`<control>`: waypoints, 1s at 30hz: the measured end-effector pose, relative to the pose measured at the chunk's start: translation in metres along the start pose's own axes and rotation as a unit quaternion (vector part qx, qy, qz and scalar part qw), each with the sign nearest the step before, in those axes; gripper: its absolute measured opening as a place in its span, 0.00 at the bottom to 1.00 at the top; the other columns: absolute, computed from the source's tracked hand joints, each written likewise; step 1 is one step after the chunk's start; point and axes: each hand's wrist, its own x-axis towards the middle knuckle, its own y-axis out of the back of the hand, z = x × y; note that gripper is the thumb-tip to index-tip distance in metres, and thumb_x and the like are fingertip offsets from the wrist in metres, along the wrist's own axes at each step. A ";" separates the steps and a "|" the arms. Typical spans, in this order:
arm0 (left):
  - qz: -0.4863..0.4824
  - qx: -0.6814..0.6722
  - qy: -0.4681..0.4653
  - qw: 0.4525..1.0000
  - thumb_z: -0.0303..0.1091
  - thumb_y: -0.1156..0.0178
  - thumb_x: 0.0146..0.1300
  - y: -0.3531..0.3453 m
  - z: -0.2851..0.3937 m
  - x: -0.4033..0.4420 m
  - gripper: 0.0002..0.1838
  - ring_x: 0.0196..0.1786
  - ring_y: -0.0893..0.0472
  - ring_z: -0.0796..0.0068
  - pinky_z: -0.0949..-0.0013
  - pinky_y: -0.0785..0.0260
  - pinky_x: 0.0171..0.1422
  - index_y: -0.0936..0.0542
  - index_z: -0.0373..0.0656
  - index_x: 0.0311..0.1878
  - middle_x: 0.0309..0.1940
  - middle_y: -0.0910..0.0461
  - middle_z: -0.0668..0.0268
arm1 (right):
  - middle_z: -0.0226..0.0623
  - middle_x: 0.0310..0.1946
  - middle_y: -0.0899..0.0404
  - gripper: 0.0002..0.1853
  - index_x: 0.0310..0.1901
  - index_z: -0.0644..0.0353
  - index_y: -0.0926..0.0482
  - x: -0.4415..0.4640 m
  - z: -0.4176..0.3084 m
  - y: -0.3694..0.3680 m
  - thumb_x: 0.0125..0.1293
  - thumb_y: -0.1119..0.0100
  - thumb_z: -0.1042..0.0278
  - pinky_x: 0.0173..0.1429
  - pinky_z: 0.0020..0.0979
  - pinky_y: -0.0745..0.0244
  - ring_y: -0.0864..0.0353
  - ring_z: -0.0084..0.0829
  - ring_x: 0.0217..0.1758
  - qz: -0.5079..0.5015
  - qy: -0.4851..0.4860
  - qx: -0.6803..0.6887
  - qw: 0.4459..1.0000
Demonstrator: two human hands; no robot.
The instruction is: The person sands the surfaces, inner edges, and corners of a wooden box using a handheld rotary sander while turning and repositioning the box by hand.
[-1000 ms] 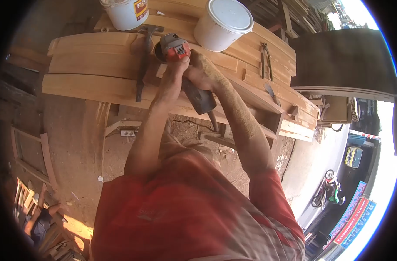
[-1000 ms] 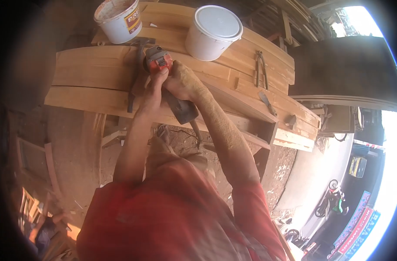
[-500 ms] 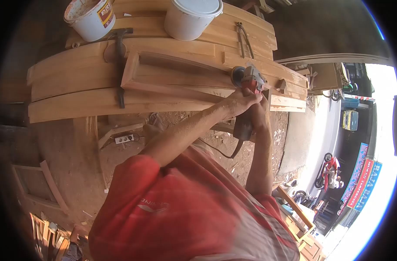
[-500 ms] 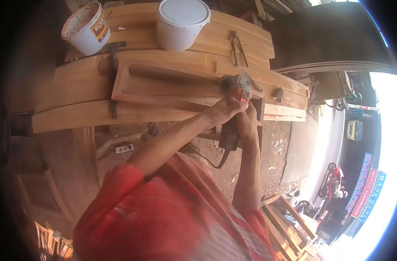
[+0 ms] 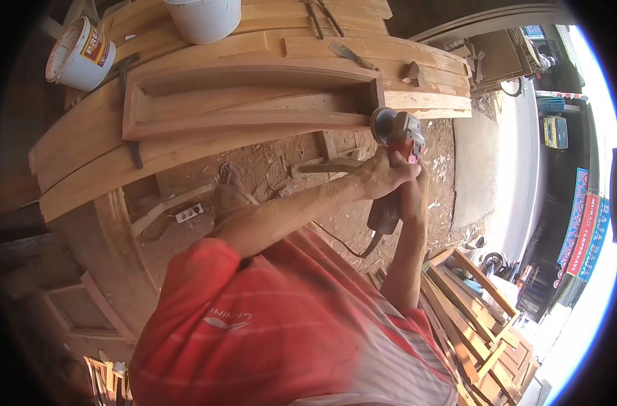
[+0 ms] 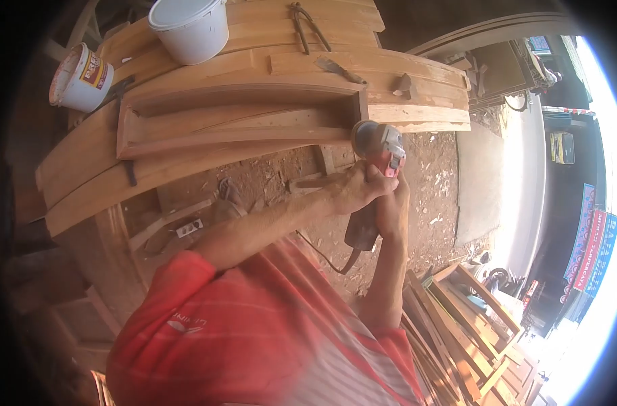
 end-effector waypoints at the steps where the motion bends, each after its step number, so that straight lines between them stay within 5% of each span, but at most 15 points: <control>1: 0.019 -0.004 -0.024 1.000 0.43 0.39 0.71 -0.006 -0.005 0.003 0.13 0.51 0.29 0.81 0.67 0.35 0.64 0.25 0.47 0.51 0.43 0.28 0.74 | 0.38 0.53 0.14 0.27 0.65 0.63 0.19 0.002 0.004 0.006 0.74 0.35 0.51 0.62 0.34 0.24 0.18 0.29 0.57 0.002 0.004 -0.012 1.000; 11: 0.045 -0.029 -0.002 0.999 0.46 0.37 0.71 0.003 -0.003 -0.018 0.20 0.55 0.25 0.78 0.64 0.32 0.66 0.23 0.45 0.59 0.48 0.22 0.70 | 0.38 0.48 0.14 0.28 0.64 0.63 0.20 0.008 0.009 -0.004 0.73 0.32 0.49 0.57 0.36 0.22 0.18 0.28 0.52 -0.071 0.006 -0.006 0.997; 18: 0.125 -0.011 -0.013 0.992 0.50 0.39 0.75 0.063 0.069 -0.109 0.27 0.60 0.25 0.75 0.64 0.36 0.74 0.27 0.41 0.67 0.52 0.21 0.67 | 0.43 0.50 0.15 0.29 0.61 0.63 0.22 -0.025 -0.048 -0.107 0.71 0.30 0.46 0.58 0.38 0.22 0.17 0.31 0.54 -0.174 0.030 -0.108 0.978; 23: 0.181 0.044 0.001 0.982 0.49 0.45 0.81 0.128 0.099 -0.183 0.30 0.67 0.25 0.73 0.65 0.36 0.76 0.31 0.37 0.75 0.63 0.21 0.62 | 0.58 0.52 0.15 0.34 0.61 0.67 0.26 -0.043 -0.071 -0.198 0.69 0.31 0.44 0.61 0.48 0.21 0.14 0.56 0.58 -0.242 0.084 -0.179 0.950; 30: 0.366 0.047 -0.038 0.929 0.54 0.47 0.81 0.202 0.144 -0.289 0.33 0.66 0.24 0.73 0.65 0.35 0.76 0.32 0.37 0.76 0.64 0.23 0.61 | 0.71 0.45 0.16 0.36 0.54 0.76 0.32 -0.075 -0.130 -0.333 0.68 0.35 0.44 0.56 0.54 0.18 0.13 0.65 0.54 -0.378 0.115 -0.210 0.894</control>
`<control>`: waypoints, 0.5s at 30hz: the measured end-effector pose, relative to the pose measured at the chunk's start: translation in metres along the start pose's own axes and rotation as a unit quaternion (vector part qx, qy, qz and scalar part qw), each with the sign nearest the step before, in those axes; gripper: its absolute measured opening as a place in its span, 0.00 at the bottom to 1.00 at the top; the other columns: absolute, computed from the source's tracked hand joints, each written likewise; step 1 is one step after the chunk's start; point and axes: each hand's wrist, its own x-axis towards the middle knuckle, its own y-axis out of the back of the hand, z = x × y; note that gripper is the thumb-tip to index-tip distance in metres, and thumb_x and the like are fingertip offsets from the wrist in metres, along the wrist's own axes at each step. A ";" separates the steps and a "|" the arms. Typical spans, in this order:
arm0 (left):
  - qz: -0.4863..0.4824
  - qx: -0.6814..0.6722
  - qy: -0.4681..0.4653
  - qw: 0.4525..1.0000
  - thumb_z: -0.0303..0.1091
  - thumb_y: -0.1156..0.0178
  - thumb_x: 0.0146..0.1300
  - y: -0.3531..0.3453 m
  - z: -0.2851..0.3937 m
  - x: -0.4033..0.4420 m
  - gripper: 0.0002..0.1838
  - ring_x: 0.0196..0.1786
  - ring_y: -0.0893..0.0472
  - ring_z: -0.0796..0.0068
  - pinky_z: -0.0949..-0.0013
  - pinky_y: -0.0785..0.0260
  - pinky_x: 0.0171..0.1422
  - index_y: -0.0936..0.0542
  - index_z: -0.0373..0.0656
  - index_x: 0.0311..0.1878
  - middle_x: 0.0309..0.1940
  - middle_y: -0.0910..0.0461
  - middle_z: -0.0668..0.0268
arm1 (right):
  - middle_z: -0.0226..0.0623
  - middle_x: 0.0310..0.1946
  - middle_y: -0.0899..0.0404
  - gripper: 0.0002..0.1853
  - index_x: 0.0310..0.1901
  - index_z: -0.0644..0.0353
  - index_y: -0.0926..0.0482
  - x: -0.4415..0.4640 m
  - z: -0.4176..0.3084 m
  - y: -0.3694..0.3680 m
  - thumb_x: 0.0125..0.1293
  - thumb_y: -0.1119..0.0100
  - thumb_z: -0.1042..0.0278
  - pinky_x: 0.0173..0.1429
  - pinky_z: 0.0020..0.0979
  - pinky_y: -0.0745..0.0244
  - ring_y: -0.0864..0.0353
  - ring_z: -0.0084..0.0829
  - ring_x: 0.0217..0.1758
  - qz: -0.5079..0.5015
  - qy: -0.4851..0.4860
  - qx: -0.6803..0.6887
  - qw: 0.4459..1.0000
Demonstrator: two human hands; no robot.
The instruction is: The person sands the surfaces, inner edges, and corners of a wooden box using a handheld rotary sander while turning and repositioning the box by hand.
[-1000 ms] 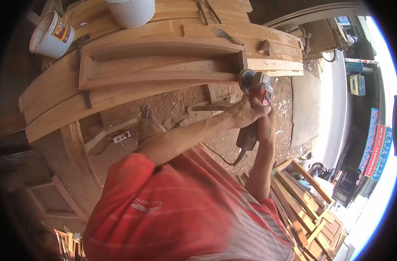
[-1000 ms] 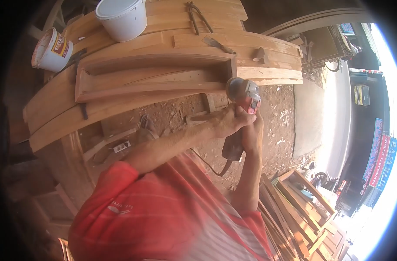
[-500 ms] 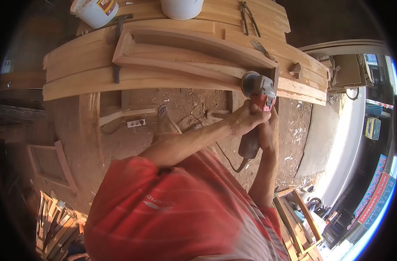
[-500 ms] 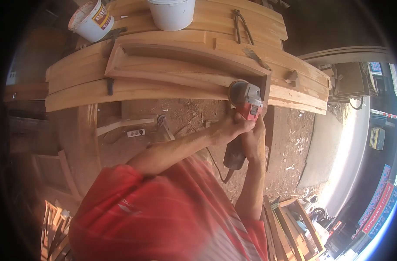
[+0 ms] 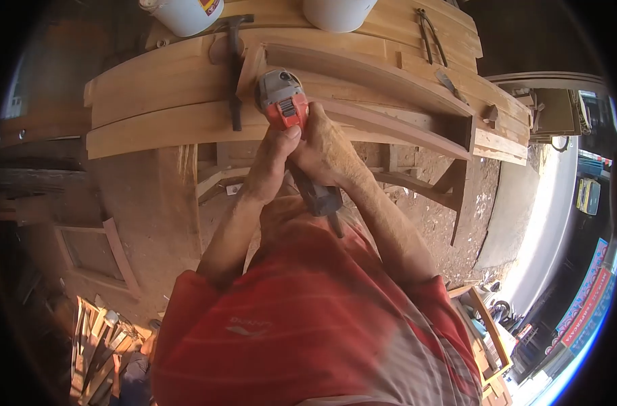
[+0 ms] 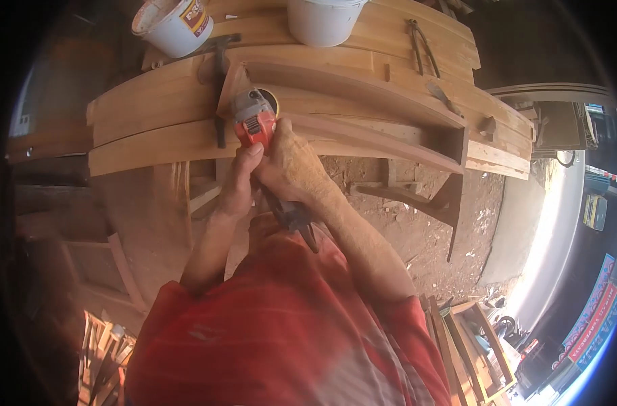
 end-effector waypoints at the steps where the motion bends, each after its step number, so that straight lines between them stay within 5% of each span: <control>1: -0.008 0.004 0.005 1.000 0.54 0.47 0.81 0.009 0.006 -0.003 0.33 0.66 0.24 0.73 0.65 0.35 0.76 0.32 0.37 0.76 0.64 0.23 0.61 | 0.71 0.44 0.16 0.35 0.54 0.77 0.33 0.004 -0.009 -0.006 0.69 0.37 0.45 0.56 0.54 0.18 0.14 0.66 0.54 -0.026 0.001 0.000 1.000; 3: 0.057 -0.045 0.037 0.997 0.53 0.49 0.81 0.015 0.018 -0.009 0.34 0.70 0.25 0.71 0.63 0.35 0.77 0.33 0.37 0.78 0.69 0.25 0.59 | 0.72 0.43 0.16 0.35 0.54 0.78 0.33 0.009 -0.017 -0.016 0.69 0.38 0.45 0.56 0.54 0.18 0.13 0.67 0.54 -0.026 0.008 0.003 1.000; 6: 0.010 -0.056 0.013 0.998 0.54 0.50 0.81 0.001 0.025 -0.006 0.34 0.72 0.25 0.69 0.63 0.35 0.77 0.32 0.36 0.78 0.71 0.27 0.58 | 0.71 0.42 0.16 0.35 0.54 0.77 0.33 0.005 -0.008 -0.011 0.69 0.37 0.46 0.57 0.55 0.19 0.14 0.68 0.53 -0.009 -0.007 0.006 1.000; 10: -0.051 -0.050 0.090 0.993 0.54 0.53 0.82 -0.012 -0.004 -0.001 0.35 0.72 0.26 0.69 0.63 0.37 0.79 0.32 0.34 0.77 0.72 0.27 0.57 | 0.71 0.43 0.16 0.34 0.54 0.76 0.33 -0.023 0.014 0.016 0.68 0.36 0.47 0.56 0.55 0.19 0.14 0.68 0.54 0.004 -0.034 0.011 0.999; 15: -0.098 -0.001 0.067 0.993 0.50 0.52 0.84 -0.074 -0.045 0.012 0.27 0.68 0.24 0.72 0.65 0.34 0.75 0.26 0.34 0.69 0.63 0.21 0.60 | 0.70 0.43 0.16 0.35 0.56 0.75 0.33 -0.060 0.058 0.055 0.68 0.36 0.46 0.57 0.56 0.20 0.15 0.68 0.54 0.063 -0.098 0.013 0.993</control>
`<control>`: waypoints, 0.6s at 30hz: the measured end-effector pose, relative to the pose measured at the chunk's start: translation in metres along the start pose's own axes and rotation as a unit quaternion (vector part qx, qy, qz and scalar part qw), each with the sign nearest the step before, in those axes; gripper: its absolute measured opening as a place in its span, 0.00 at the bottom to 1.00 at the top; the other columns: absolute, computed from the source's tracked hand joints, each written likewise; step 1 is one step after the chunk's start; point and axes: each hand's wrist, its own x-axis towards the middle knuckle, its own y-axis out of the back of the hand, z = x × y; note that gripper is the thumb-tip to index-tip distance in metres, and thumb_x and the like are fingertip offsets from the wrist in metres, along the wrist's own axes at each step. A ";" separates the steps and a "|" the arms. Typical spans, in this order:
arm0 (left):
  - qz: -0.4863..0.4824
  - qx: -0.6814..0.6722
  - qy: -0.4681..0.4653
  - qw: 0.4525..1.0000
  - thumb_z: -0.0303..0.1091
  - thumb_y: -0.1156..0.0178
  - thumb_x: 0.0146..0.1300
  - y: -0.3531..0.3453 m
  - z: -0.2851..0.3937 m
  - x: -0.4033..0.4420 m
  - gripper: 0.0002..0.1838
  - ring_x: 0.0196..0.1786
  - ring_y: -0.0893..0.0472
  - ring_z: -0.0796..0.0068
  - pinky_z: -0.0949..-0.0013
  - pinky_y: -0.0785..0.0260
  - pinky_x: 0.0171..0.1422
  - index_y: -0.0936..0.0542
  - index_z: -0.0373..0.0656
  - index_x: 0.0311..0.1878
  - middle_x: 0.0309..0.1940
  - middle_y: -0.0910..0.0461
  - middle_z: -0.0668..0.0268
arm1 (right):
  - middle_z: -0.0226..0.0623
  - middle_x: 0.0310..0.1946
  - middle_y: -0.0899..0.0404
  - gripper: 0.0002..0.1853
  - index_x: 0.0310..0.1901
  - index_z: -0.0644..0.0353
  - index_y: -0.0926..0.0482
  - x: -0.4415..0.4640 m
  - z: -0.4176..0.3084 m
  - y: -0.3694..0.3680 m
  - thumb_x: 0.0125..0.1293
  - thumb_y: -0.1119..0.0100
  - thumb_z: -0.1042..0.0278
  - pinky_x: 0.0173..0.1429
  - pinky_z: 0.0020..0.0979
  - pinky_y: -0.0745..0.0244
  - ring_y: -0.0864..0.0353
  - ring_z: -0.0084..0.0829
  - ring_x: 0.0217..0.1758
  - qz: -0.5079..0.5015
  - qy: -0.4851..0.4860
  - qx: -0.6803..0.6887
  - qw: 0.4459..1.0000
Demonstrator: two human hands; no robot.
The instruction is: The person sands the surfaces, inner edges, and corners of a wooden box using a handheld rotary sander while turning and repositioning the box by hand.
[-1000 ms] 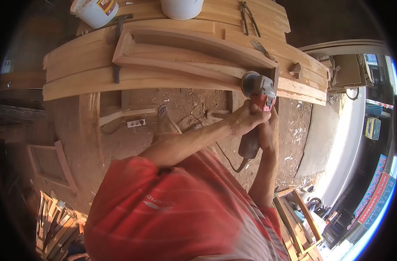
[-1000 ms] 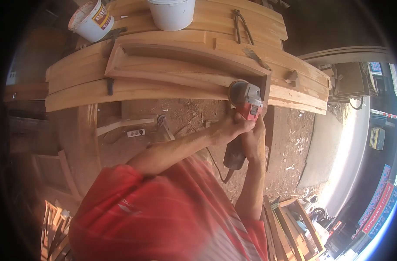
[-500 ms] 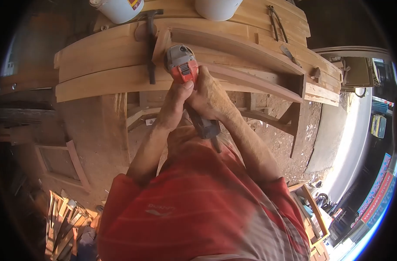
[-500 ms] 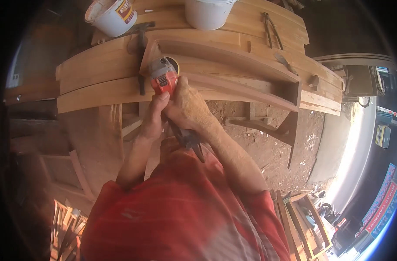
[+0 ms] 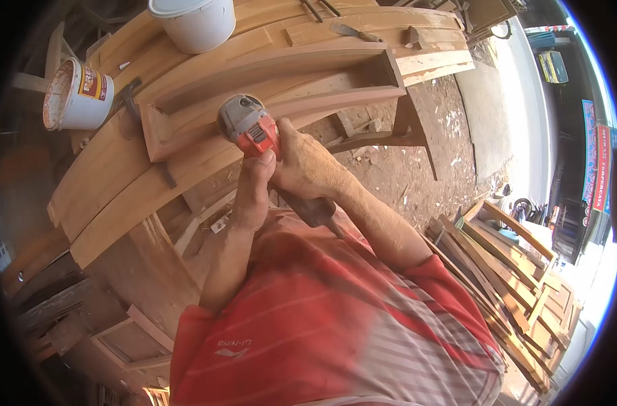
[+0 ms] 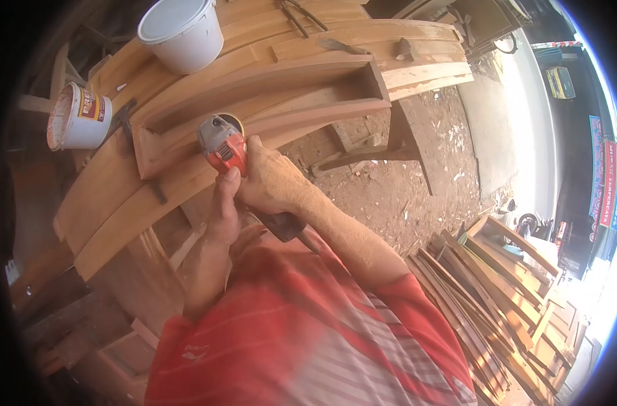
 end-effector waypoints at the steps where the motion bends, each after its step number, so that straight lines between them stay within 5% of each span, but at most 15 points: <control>1: -0.030 0.009 0.007 0.999 0.49 0.51 0.84 -0.015 0.002 0.006 0.25 0.63 0.23 0.75 0.67 0.32 0.71 0.23 0.35 0.63 0.57 0.20 0.63 | 0.70 0.43 0.16 0.35 0.57 0.74 0.33 -0.005 0.013 0.010 0.68 0.35 0.45 0.57 0.56 0.21 0.15 0.68 0.54 0.025 -0.015 0.007 1.000; 4: -0.100 0.042 0.017 0.994 0.49 0.48 0.83 -0.071 0.010 0.019 0.22 0.47 0.24 0.85 0.73 0.31 0.58 0.18 0.37 0.48 0.38 0.21 0.73 | 0.70 0.46 0.16 0.35 0.58 0.72 0.31 -0.025 0.052 0.042 0.66 0.34 0.46 0.59 0.56 0.21 0.15 0.68 0.56 0.073 -0.026 0.029 0.997; 7: -0.104 0.115 0.073 0.985 0.52 0.46 0.82 -0.110 -0.015 0.037 0.23 0.43 0.28 0.86 0.73 0.33 0.56 0.18 0.38 0.45 0.33 0.25 0.76 | 0.70 0.48 0.15 0.38 0.60 0.71 0.30 -0.045 0.087 0.077 0.64 0.31 0.44 0.61 0.55 0.21 0.15 0.67 0.58 0.124 -0.032 0.063 0.990; 9: -0.172 0.080 0.081 0.978 0.51 0.47 0.83 -0.142 -0.036 0.056 0.26 0.61 0.25 0.78 0.67 0.34 0.72 0.23 0.37 0.67 0.56 0.21 0.67 | 0.68 0.51 0.16 0.41 0.61 0.70 0.29 -0.055 0.110 0.101 0.63 0.30 0.39 0.62 0.52 0.21 0.15 0.64 0.60 0.151 -0.076 0.081 0.982; 15: -0.269 0.072 0.085 0.957 0.53 0.42 0.78 -0.234 -0.073 0.101 0.30 0.58 0.25 0.76 0.65 0.35 0.72 0.29 0.41 0.72 0.54 0.21 0.67 | 0.59 0.52 0.15 0.40 0.59 0.70 0.25 -0.074 0.198 0.160 0.64 0.29 0.36 0.63 0.46 0.22 0.14 0.51 0.60 0.214 -0.066 0.121 0.967; 18: -0.303 0.065 0.111 0.944 0.58 0.42 0.78 -0.269 -0.091 0.114 0.37 0.71 0.28 0.70 0.63 0.39 0.79 0.32 0.42 0.78 0.67 0.25 0.60 | 0.56 0.52 0.14 0.38 0.61 0.70 0.23 -0.087 0.227 0.184 0.66 0.30 0.39 0.62 0.43 0.21 0.13 0.47 0.58 0.247 -0.080 0.133 0.956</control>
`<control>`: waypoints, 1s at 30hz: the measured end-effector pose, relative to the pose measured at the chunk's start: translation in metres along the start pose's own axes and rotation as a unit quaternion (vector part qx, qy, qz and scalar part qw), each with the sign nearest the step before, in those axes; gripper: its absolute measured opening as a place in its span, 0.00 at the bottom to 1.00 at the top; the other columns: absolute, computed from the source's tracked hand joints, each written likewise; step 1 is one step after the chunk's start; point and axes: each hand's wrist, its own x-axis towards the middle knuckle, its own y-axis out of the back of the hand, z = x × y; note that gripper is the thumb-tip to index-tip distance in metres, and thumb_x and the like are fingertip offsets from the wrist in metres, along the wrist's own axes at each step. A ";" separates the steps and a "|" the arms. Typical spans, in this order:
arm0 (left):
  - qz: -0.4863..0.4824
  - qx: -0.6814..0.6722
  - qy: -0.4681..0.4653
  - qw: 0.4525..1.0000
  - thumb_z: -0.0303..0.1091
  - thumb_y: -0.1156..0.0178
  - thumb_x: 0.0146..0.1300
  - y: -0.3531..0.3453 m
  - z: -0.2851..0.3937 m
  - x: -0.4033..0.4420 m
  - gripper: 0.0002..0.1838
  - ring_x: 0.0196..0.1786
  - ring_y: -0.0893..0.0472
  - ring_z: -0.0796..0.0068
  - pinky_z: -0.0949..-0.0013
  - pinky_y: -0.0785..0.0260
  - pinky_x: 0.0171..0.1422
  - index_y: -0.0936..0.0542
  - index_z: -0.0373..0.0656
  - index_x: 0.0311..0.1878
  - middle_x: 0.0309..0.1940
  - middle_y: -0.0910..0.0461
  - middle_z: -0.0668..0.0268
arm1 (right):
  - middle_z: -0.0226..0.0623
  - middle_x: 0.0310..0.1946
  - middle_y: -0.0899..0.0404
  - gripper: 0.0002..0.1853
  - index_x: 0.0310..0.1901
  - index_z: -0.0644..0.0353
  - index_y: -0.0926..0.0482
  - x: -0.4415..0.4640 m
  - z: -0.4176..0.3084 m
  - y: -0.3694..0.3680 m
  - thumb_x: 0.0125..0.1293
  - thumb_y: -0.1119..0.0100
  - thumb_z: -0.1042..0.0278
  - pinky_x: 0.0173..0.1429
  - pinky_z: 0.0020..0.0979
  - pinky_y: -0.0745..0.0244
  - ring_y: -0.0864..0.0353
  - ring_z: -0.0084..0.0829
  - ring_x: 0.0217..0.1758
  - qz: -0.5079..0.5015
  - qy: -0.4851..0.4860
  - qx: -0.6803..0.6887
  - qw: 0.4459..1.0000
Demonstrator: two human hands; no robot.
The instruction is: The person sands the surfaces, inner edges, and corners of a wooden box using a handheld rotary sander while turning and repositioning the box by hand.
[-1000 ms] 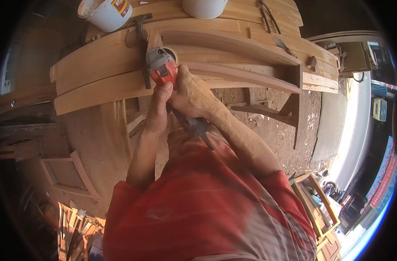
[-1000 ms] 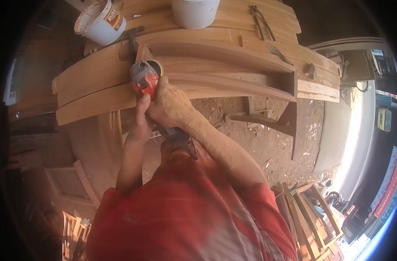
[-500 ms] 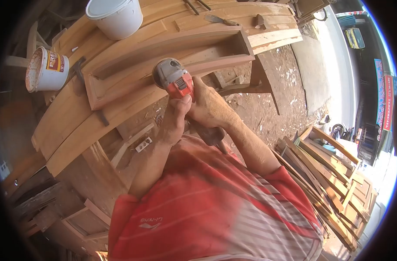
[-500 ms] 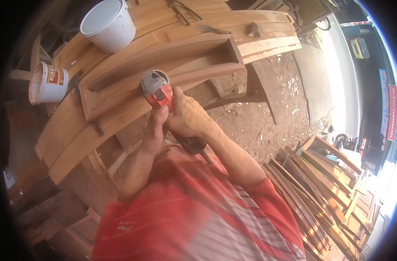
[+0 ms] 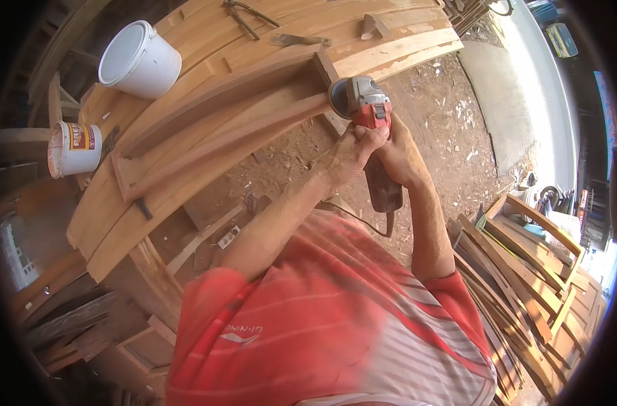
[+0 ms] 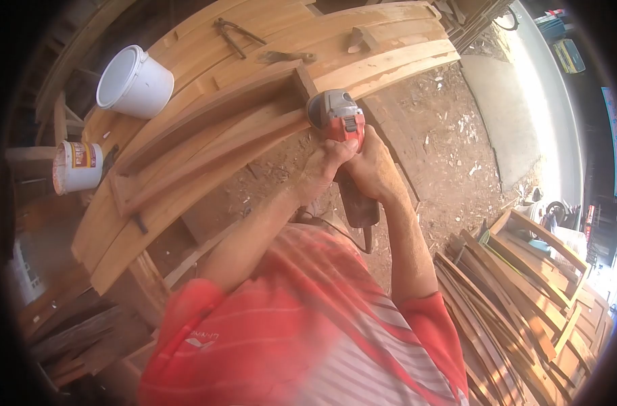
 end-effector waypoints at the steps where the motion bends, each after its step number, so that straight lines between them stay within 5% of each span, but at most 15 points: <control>1: 0.004 0.004 0.000 1.000 0.58 0.42 0.78 -0.007 -0.002 0.007 0.37 0.71 0.28 0.70 0.63 0.39 0.79 0.32 0.42 0.78 0.67 0.25 0.60 | 0.56 0.52 0.14 0.38 0.61 0.70 0.23 -0.002 0.003 0.008 0.66 0.30 0.39 0.62 0.43 0.21 0.13 0.47 0.58 -0.002 0.003 0.004 1.000; 5: 0.011 0.087 -0.013 0.996 0.66 0.40 0.76 -0.022 0.002 0.003 0.41 0.70 0.25 0.67 0.59 0.33 0.76 0.29 0.40 0.75 0.63 0.21 0.58 | 0.46 0.49 0.13 0.36 0.63 0.68 0.21 -0.011 0.024 0.028 0.67 0.31 0.43 0.59 0.39 0.20 0.13 0.35 0.53 0.035 0.007 0.088 0.995; 7: 0.077 0.137 0.058 0.986 0.59 0.35 0.75 -0.012 0.001 -0.020 0.38 0.70 0.23 0.62 0.55 0.30 0.74 0.28 0.36 0.72 0.62 0.19 0.53 | 0.43 0.48 0.13 0.33 0.62 0.67 0.21 -0.023 0.022 0.037 0.68 0.30 0.46 0.59 0.39 0.20 0.14 0.33 0.52 0.047 -0.026 0.130 0.990; 8: 0.150 0.220 0.021 0.964 0.55 0.32 0.74 -0.005 0.006 -0.039 0.37 0.70 0.22 0.58 0.54 0.29 0.73 0.28 0.35 0.72 0.63 0.20 0.50 | 0.41 0.48 0.14 0.31 0.62 0.66 0.21 -0.029 0.022 0.041 0.68 0.30 0.49 0.59 0.38 0.21 0.15 0.31 0.53 0.052 -0.041 0.125 0.990; 11: 0.326 0.476 -0.087 0.812 0.47 0.27 0.69 0.034 0.037 -0.094 0.37 0.69 0.24 0.49 0.50 0.31 0.76 0.29 0.35 0.73 0.65 0.23 0.46 | 0.41 0.49 0.14 0.30 0.62 0.66 0.20 -0.041 0.043 0.046 0.68 0.30 0.49 0.59 0.37 0.22 0.16 0.29 0.53 0.091 -0.024 0.130 0.987; 13: 0.394 0.634 -0.087 0.660 0.46 0.25 0.66 0.081 0.046 -0.125 0.39 0.70 0.27 0.45 0.46 0.36 0.78 0.28 0.37 0.73 0.65 0.24 0.47 | 0.39 0.48 0.14 0.30 0.62 0.65 0.20 -0.052 0.046 0.048 0.68 0.30 0.50 0.59 0.37 0.22 0.16 0.29 0.52 0.101 -0.033 0.143 0.984; 15: 0.405 0.719 -0.043 0.563 0.50 0.26 0.66 0.120 0.055 -0.151 0.40 0.73 0.29 0.44 0.43 0.38 0.78 0.29 0.38 0.74 0.65 0.24 0.47 | 0.38 0.49 0.15 0.30 0.64 0.64 0.21 -0.059 0.055 0.046 0.69 0.31 0.50 0.59 0.37 0.22 0.17 0.29 0.52 0.125 -0.056 0.158 0.978; 19: 0.344 0.760 0.042 0.549 0.53 0.27 0.67 0.183 0.059 -0.178 0.37 0.70 0.26 0.45 0.45 0.34 0.74 0.24 0.40 0.71 0.62 0.21 0.47 | 0.36 0.50 0.15 0.29 0.64 0.64 0.21 -0.069 0.052 0.036 0.70 0.31 0.51 0.60 0.36 0.22 0.18 0.28 0.52 0.161 -0.052 0.195 0.966; 21: 0.291 0.731 0.116 0.606 0.55 0.29 0.68 0.199 0.069 -0.177 0.32 0.66 0.22 0.45 0.46 0.31 0.69 0.19 0.40 0.64 0.57 0.17 0.49 | 0.35 0.50 0.16 0.29 0.64 0.63 0.21 -0.071 0.047 0.030 0.70 0.32 0.51 0.60 0.35 0.23 0.19 0.27 0.52 0.171 -0.067 0.214 0.959; 28: 0.235 0.725 0.064 0.644 0.56 0.30 0.69 0.214 0.117 -0.172 0.29 0.60 0.18 0.42 0.44 0.27 0.63 0.17 0.39 0.59 0.54 0.15 0.50 | 0.34 0.49 0.17 0.28 0.63 0.64 0.21 -0.098 0.045 0.007 0.69 0.32 0.52 0.59 0.34 0.24 0.20 0.26 0.51 0.211 -0.089 0.197 0.953; 30: 0.241 0.673 0.134 0.687 0.56 0.31 0.70 0.214 0.150 -0.160 0.28 0.59 0.17 0.42 0.45 0.26 0.63 0.16 0.39 0.58 0.53 0.14 0.50 | 0.34 0.49 0.17 0.28 0.62 0.64 0.20 -0.105 0.039 0.003 0.69 0.32 0.52 0.60 0.34 0.24 0.20 0.26 0.51 0.227 -0.076 0.208 0.948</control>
